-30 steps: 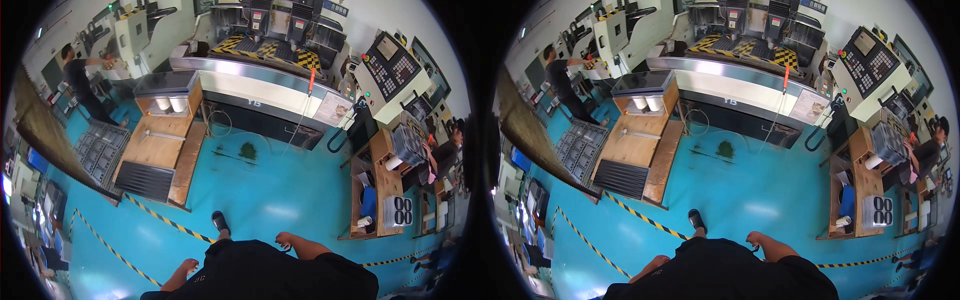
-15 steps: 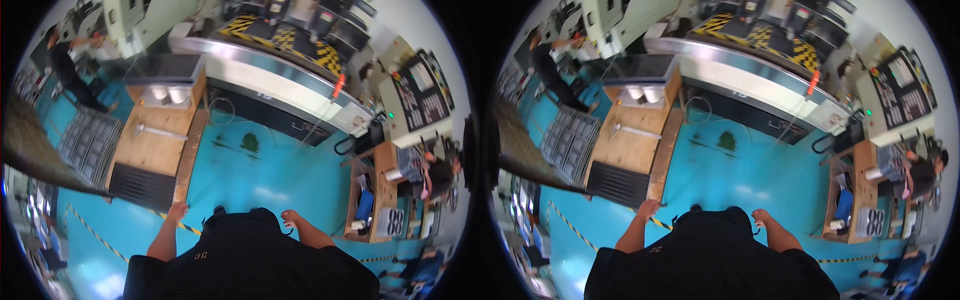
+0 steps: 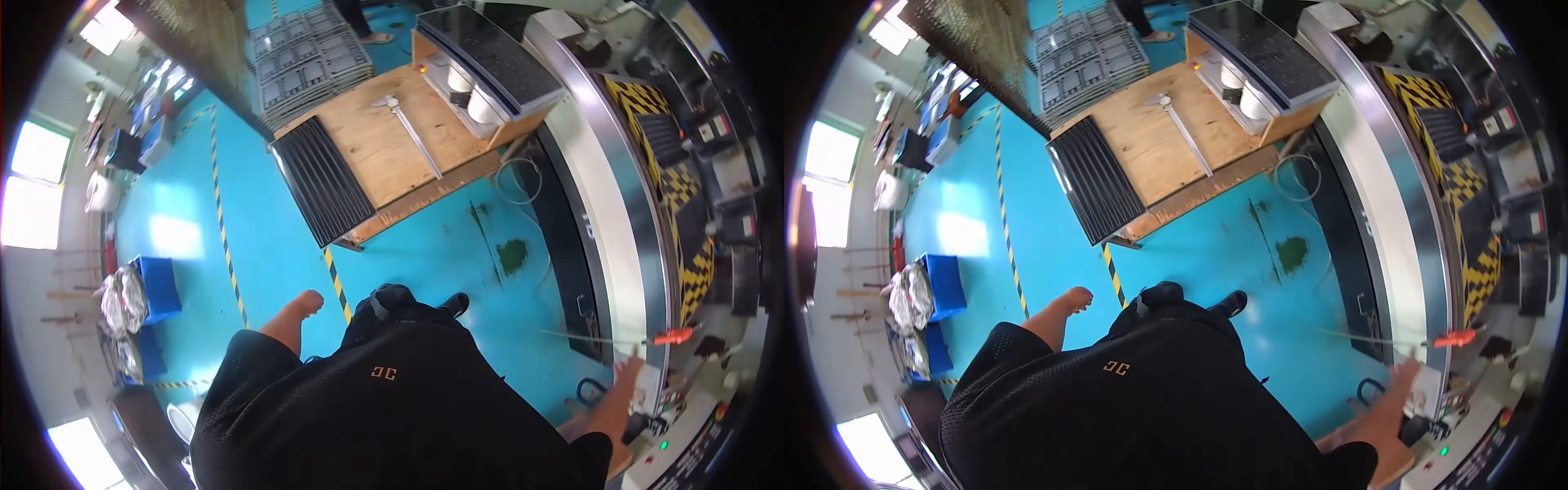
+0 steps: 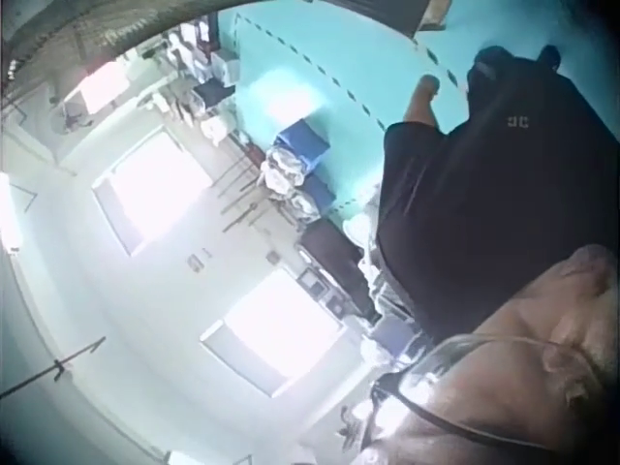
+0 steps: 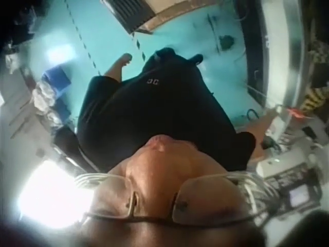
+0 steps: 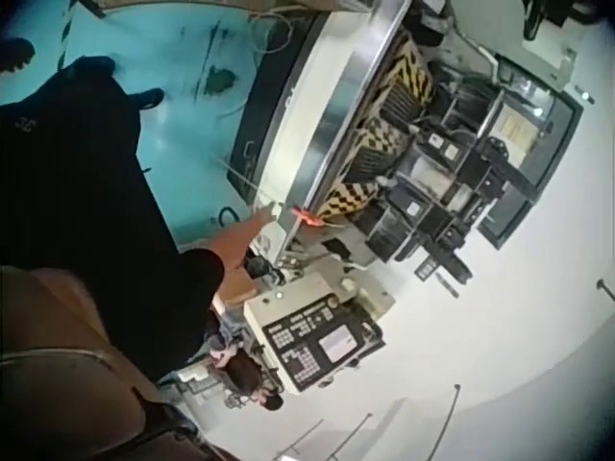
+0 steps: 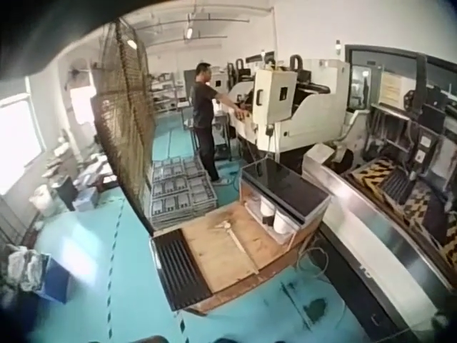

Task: Operates industrial processing equipment by loading components, inspecting parts, and managing machine controls.

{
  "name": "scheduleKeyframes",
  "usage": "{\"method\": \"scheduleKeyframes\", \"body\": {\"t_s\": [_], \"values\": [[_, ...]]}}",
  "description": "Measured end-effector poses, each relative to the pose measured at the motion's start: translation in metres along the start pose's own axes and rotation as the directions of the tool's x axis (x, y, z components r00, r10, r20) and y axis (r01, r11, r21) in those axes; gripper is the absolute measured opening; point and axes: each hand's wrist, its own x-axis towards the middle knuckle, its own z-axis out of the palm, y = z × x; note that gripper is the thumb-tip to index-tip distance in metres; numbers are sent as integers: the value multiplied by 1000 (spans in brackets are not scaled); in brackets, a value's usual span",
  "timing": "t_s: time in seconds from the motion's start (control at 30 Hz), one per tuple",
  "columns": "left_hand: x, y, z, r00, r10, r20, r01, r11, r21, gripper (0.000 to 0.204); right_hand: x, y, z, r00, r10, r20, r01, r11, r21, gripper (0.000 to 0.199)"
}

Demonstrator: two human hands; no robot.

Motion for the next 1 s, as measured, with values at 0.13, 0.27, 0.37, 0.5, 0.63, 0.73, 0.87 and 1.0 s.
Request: {"method": "scheduleKeyframes", "body": {"t_s": [0.13, 0.27, 0.37, 0.5, 0.63, 0.73, 0.87, 1.0], "values": [[-92, 59, -42, 822, -545, -168, 388, 750, -535, 32, 59, -28, 124, 842, 537, -51, -424, 716, 555, 58], [-61, 67, -16, 833, -519, -189, 340, 752, -565, 44, 150, -42, 40, 945, 325, 32, -315, 878, 361, 50], [-20, 58, -25, 875, -444, -193, 250, 756, -605, 47, 137, -89, -32, 935, -254, -249, 324, 895, 306, 46], [-27, 3, -71, 709, -543, -450, 321, 817, -479, 53, 26, -272, 121, 857, -271, -438, 508, 591, 627, 23], [41, -33, -93, 628, -604, -492, 312, 774, -552, 66, -184, -468, 262, 897, -306, 319, 302, 951, 64, 26], [79, -40, -125, 623, -657, -424, 237, 676, -698, 83, -423, -540, 336, 222, -230, 947, 932, 335, -137, 50], [110, -66, -130, 589, -720, -368, 141, 539, -830, 85, -488, -583, 465, 139, -350, 926, 911, 412, 19, 49], [133, -65, -114, 710, -650, -271, 96, 471, -877, 87, -533, -656, 578, 58, -533, 844, 929, 339, 150, 48]]}}
